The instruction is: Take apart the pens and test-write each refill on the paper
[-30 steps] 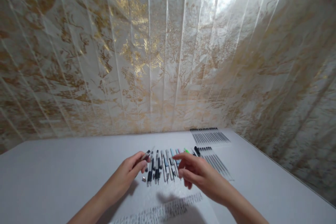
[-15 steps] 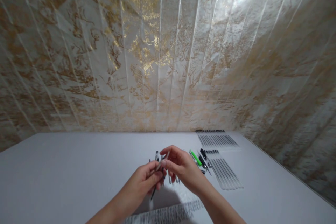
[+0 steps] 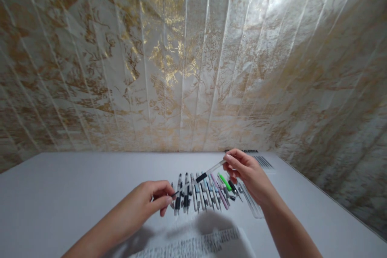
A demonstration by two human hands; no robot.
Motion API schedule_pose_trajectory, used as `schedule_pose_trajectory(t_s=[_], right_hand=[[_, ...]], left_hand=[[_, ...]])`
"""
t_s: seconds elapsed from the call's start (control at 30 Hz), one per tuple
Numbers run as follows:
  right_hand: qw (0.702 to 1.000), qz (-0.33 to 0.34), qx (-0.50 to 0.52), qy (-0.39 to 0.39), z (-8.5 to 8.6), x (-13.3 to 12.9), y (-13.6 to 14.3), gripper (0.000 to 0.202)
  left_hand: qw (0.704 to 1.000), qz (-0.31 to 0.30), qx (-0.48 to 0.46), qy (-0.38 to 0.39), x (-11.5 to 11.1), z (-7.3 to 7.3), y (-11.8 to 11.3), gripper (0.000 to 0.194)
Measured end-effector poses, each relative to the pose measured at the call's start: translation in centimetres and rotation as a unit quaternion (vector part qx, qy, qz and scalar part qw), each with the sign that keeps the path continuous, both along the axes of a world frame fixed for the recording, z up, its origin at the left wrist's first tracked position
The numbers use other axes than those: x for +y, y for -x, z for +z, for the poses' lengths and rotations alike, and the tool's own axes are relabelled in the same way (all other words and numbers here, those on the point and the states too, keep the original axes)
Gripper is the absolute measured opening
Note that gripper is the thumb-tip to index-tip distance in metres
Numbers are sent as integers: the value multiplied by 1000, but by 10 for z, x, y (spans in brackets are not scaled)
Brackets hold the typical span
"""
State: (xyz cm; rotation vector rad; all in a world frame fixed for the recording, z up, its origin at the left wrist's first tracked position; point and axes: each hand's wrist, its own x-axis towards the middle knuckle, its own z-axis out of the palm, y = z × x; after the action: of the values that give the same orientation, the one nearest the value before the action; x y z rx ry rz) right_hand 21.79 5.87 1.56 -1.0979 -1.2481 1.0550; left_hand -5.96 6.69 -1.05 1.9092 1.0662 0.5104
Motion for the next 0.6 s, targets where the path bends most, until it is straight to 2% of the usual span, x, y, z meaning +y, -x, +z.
schedule_pose_trajectory(t_s=[0.13,0.43,0.53,0.6], right_hand=[[1000,0,5,0,-2,1,1,40],[1000,17,20,8,-5,4,3,39],[997,68,16,30,-10,3,7,35],[990,124,4,63,-18,2,13,33]], left_hand=[[1000,6,20,-12,-1,5,-1,22],[1000,2,17,-19,-3,6,-4,20],[999,8,33,-39,-4,5,-6,19],[993,29,67,-97,-4,4,-6,18]])
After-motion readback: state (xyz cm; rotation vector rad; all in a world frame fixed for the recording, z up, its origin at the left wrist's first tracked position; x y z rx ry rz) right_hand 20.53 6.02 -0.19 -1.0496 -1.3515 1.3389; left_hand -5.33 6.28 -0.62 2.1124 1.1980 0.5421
